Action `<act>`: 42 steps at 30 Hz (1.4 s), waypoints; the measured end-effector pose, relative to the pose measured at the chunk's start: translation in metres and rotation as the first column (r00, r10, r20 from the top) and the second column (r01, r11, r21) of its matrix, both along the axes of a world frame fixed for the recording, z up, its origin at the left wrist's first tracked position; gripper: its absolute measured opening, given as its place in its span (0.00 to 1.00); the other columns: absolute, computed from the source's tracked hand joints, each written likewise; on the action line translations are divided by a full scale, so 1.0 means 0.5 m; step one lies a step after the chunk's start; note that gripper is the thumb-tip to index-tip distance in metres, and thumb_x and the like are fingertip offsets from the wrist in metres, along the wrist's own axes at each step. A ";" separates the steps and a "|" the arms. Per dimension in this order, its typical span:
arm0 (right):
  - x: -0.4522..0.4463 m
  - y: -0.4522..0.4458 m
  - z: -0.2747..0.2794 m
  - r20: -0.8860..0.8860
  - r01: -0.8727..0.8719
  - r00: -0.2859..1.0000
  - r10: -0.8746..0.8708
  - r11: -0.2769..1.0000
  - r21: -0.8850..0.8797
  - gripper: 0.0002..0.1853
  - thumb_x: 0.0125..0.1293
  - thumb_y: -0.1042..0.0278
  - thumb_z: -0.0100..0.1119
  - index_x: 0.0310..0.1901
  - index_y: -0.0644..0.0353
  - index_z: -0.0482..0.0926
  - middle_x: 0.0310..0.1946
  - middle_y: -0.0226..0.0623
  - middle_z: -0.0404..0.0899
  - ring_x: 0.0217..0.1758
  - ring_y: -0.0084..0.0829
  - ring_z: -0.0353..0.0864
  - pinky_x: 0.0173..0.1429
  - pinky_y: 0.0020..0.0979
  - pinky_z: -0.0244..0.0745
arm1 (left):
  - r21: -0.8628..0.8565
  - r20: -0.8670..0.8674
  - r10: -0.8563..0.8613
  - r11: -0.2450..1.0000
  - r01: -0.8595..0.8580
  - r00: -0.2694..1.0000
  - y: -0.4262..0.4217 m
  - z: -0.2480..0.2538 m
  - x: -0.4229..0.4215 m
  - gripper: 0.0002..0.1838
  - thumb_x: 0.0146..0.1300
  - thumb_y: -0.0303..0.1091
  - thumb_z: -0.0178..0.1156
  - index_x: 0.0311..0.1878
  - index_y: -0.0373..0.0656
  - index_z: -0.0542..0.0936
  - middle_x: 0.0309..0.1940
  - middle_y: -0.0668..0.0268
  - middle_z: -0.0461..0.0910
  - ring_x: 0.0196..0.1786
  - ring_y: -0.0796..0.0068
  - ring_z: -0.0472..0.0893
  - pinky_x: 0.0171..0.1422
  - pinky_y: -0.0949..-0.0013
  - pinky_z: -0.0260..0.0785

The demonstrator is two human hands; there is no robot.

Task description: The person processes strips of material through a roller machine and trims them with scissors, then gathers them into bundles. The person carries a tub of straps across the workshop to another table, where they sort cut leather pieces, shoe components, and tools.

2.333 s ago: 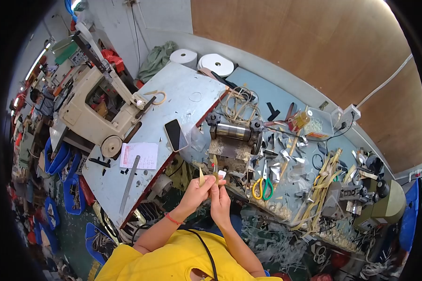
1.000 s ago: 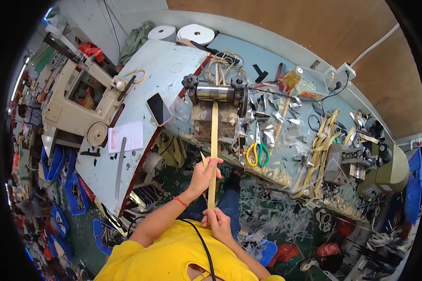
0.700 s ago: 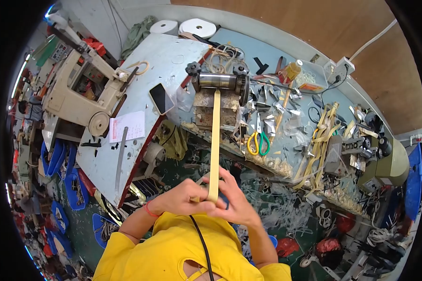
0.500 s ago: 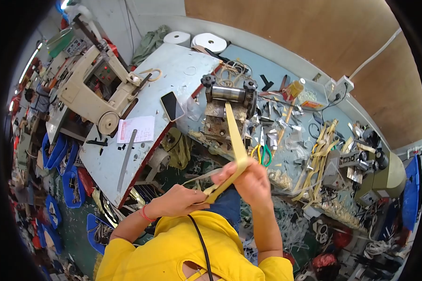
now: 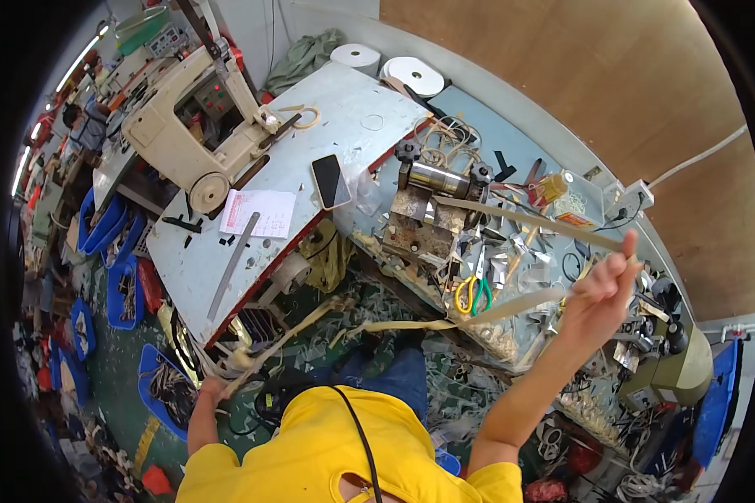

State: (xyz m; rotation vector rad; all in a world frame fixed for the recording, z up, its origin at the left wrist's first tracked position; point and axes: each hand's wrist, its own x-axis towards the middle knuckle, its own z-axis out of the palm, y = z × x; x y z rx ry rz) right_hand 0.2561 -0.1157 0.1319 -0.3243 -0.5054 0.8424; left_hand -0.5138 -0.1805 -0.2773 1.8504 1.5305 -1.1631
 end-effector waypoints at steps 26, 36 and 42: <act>-0.422 -0.283 -0.248 -0.119 -0.539 0.641 0.758 0.335 -0.773 0.18 0.71 0.62 0.39 0.48 0.73 0.68 0.38 0.45 0.77 0.39 0.29 0.79 0.47 0.27 0.75 | -0.427 0.903 0.401 0.791 -0.438 -0.154 0.180 0.483 1.051 0.18 0.68 0.42 0.43 0.44 0.38 0.75 0.16 0.71 0.73 0.19 0.84 0.70 0.26 0.77 0.62; -0.394 -0.250 -0.271 -0.115 -0.483 0.711 0.694 0.363 -0.796 0.18 0.71 0.63 0.37 0.47 0.72 0.68 0.38 0.45 0.76 0.40 0.30 0.79 0.47 0.28 0.76 | -0.445 0.895 0.395 0.773 -0.452 -0.206 0.199 0.469 1.091 0.18 0.69 0.42 0.43 0.44 0.38 0.74 0.16 0.73 0.70 0.19 0.87 0.64 0.25 0.80 0.57; -0.383 -0.242 -0.285 -0.137 -0.500 0.689 0.712 0.330 -0.801 0.17 0.71 0.63 0.37 0.47 0.72 0.68 0.38 0.45 0.76 0.40 0.30 0.79 0.48 0.29 0.76 | -0.438 0.898 0.385 0.760 -0.480 -0.211 0.200 0.447 1.091 0.18 0.67 0.44 0.43 0.43 0.39 0.76 0.15 0.71 0.73 0.19 0.84 0.70 0.25 0.77 0.62</act>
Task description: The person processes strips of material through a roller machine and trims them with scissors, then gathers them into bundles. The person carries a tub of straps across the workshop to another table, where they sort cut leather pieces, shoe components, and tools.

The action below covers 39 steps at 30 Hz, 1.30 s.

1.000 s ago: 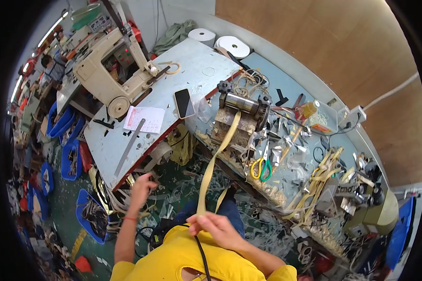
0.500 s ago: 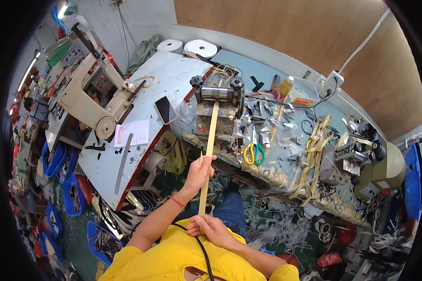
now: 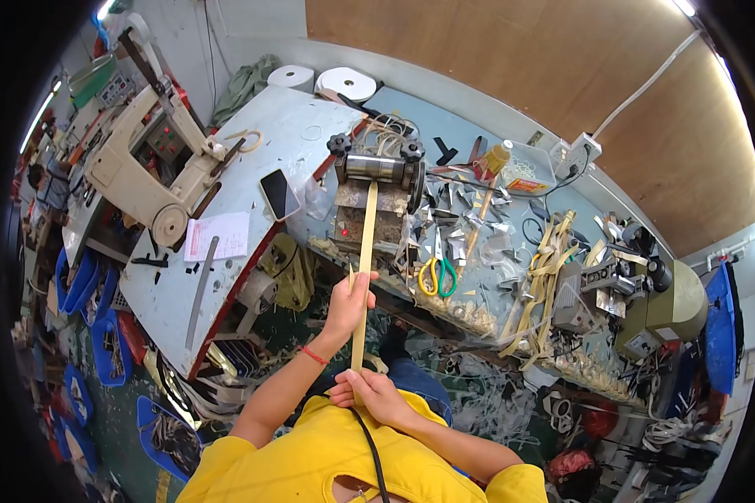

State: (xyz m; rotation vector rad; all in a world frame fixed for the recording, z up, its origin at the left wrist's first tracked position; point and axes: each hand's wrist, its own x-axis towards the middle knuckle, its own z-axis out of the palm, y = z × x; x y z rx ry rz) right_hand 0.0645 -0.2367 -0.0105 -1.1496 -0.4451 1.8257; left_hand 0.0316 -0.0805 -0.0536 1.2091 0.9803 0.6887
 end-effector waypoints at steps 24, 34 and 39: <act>0.033 0.103 -0.082 0.175 0.067 0.982 -0.066 0.998 0.001 0.17 0.70 0.60 0.39 0.41 0.70 0.68 0.29 0.41 0.76 0.28 0.28 0.80 0.33 0.25 0.77 | -0.053 0.042 -0.005 0.999 0.007 0.999 0.088 -0.041 0.043 0.16 0.66 0.44 0.48 0.38 0.40 0.79 0.15 0.72 0.73 0.19 0.87 0.68 0.24 0.79 0.59; 0.077 0.157 -0.126 0.136 0.115 0.984 -0.117 0.993 0.025 0.15 0.70 0.62 0.39 0.41 0.69 0.68 0.30 0.42 0.77 0.30 0.29 0.81 0.35 0.27 0.78 | -0.019 0.019 0.010 1.000 -0.010 1.000 0.106 -0.074 0.054 0.17 0.65 0.44 0.49 0.37 0.39 0.79 0.14 0.71 0.73 0.18 0.86 0.68 0.23 0.79 0.59; 0.124 0.225 -0.160 0.730 0.054 0.585 -0.353 0.915 0.399 0.12 0.65 0.69 0.45 0.46 0.66 0.71 0.42 0.44 0.76 0.43 0.35 0.78 0.47 0.30 0.71 | 0.186 -0.130 0.007 0.982 0.018 0.991 0.125 -0.061 0.042 0.19 0.66 0.45 0.46 0.38 0.39 0.79 0.15 0.69 0.74 0.19 0.83 0.70 0.28 0.77 0.64</act>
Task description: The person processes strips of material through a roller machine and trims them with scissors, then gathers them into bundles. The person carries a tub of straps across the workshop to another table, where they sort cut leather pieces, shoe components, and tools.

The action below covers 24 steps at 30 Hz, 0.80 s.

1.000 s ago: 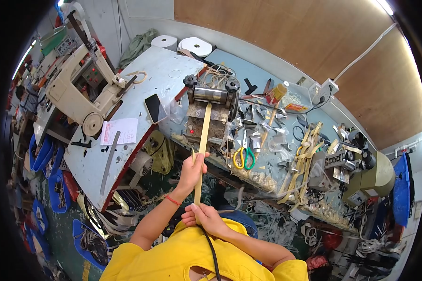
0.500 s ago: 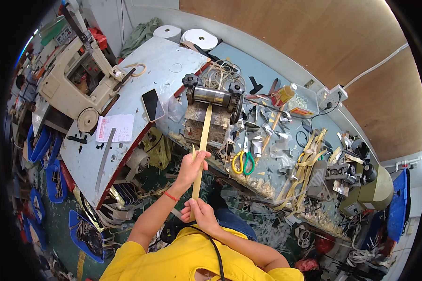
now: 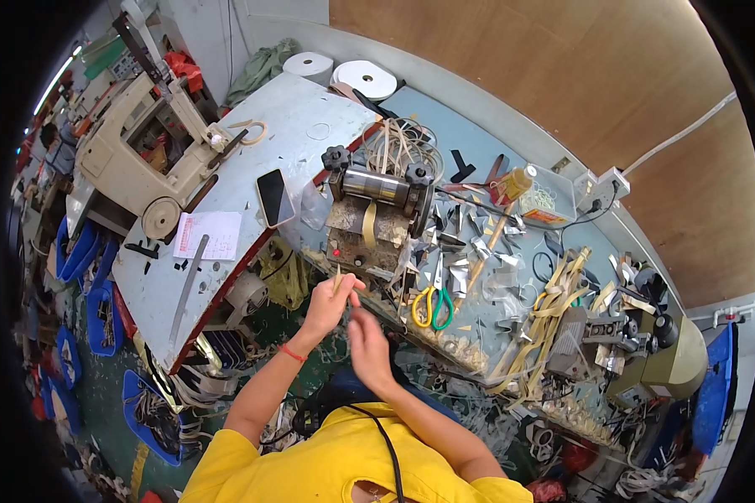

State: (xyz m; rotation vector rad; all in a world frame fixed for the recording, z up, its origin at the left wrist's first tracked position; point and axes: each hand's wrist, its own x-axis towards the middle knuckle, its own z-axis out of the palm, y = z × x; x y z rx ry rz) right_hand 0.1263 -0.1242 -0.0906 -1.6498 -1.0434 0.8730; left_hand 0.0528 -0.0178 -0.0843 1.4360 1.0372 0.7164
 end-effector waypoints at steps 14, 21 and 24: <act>0.101 0.026 0.053 -0.419 0.161 0.902 -0.109 0.983 0.091 0.11 0.66 0.70 0.50 0.44 0.69 0.74 0.30 0.33 0.78 0.34 0.20 0.76 0.40 0.21 0.71 | -0.528 0.516 0.399 0.845 -0.086 0.758 0.117 -0.043 0.123 0.19 0.61 0.40 0.57 0.46 0.38 0.66 0.39 0.65 0.71 0.42 0.73 0.74 0.48 0.63 0.73; 0.137 0.003 0.103 -0.481 0.181 0.865 -0.145 0.983 0.028 0.10 0.63 0.70 0.54 0.41 0.68 0.75 0.26 0.36 0.78 0.24 0.23 0.77 0.28 0.23 0.76 | -0.517 0.566 0.289 0.854 0.060 0.772 0.034 -0.004 0.057 0.14 0.63 0.30 0.52 0.51 0.37 0.67 0.42 0.62 0.75 0.38 0.74 0.78 0.42 0.75 0.76; 0.119 0.004 0.164 -0.454 0.110 0.890 -0.047 0.988 0.113 0.09 0.63 0.69 0.54 0.39 0.68 0.75 0.24 0.37 0.78 0.20 0.23 0.76 0.26 0.23 0.74 | -0.586 0.641 0.342 0.796 0.151 0.686 -0.017 0.023 0.034 0.17 0.64 0.30 0.52 0.54 0.36 0.69 0.44 0.59 0.77 0.43 0.73 0.79 0.48 0.73 0.73</act>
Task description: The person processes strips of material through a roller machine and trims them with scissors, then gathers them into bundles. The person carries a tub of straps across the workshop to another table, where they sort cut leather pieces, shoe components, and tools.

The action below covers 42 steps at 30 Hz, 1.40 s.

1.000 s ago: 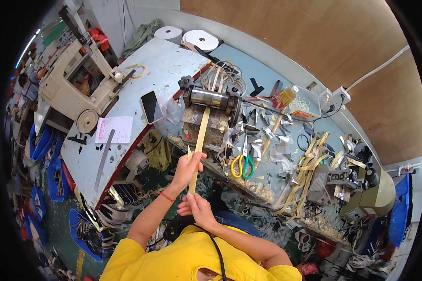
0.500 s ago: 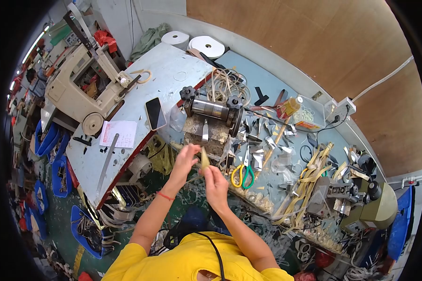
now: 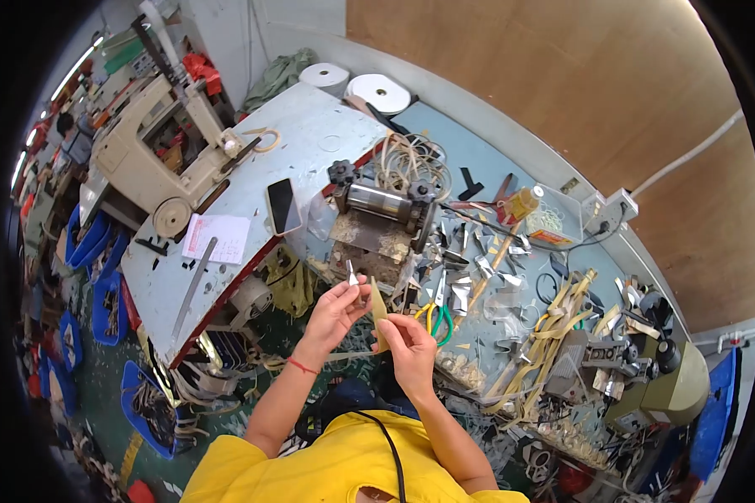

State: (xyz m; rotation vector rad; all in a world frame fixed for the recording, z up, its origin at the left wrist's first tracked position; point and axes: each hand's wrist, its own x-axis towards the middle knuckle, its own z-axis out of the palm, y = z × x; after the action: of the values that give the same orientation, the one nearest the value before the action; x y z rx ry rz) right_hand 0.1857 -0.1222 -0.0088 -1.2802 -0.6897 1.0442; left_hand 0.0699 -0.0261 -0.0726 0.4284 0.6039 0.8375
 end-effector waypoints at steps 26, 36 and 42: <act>0.025 0.102 0.061 0.323 -0.163 0.933 0.158 0.987 -0.012 0.08 0.59 0.71 0.57 0.28 0.67 0.74 0.21 0.30 0.67 0.24 0.18 0.63 0.29 0.21 0.60 | 0.629 -0.539 0.185 0.737 0.247 0.822 -0.098 0.175 -0.042 0.13 0.66 0.35 0.50 0.36 0.33 0.76 0.22 0.66 0.78 0.25 0.83 0.76 0.30 0.78 0.68; -0.010 0.124 0.052 0.363 0.182 0.891 -0.272 0.947 0.263 0.10 0.66 0.64 0.49 0.39 0.63 0.69 0.31 0.33 0.71 0.33 0.23 0.68 0.40 0.25 0.65 | 0.424 -0.314 0.024 0.898 0.118 0.949 -0.090 0.130 -0.019 0.13 0.65 0.33 0.51 0.35 0.32 0.78 0.24 0.68 0.78 0.30 0.84 0.77 0.35 0.80 0.70; -0.087 0.009 -0.182 -0.234 -0.431 0.886 0.401 0.897 -0.094 0.22 0.71 0.53 0.35 0.48 0.67 0.67 0.35 0.36 0.74 0.45 0.25 0.74 0.55 0.30 0.66 | 0.225 -0.171 0.083 0.973 -0.043 0.982 0.016 0.123 -0.012 0.30 0.62 0.27 0.54 0.62 0.28 0.54 0.45 0.54 0.75 0.43 0.70 0.78 0.49 0.71 0.73</act>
State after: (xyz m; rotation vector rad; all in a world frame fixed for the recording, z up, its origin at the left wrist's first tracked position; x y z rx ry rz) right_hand 0.1423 -0.1178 -0.1000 -1.1443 -0.7564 1.5849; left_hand 0.0637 -0.0181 -0.0110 0.6956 0.6961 0.9374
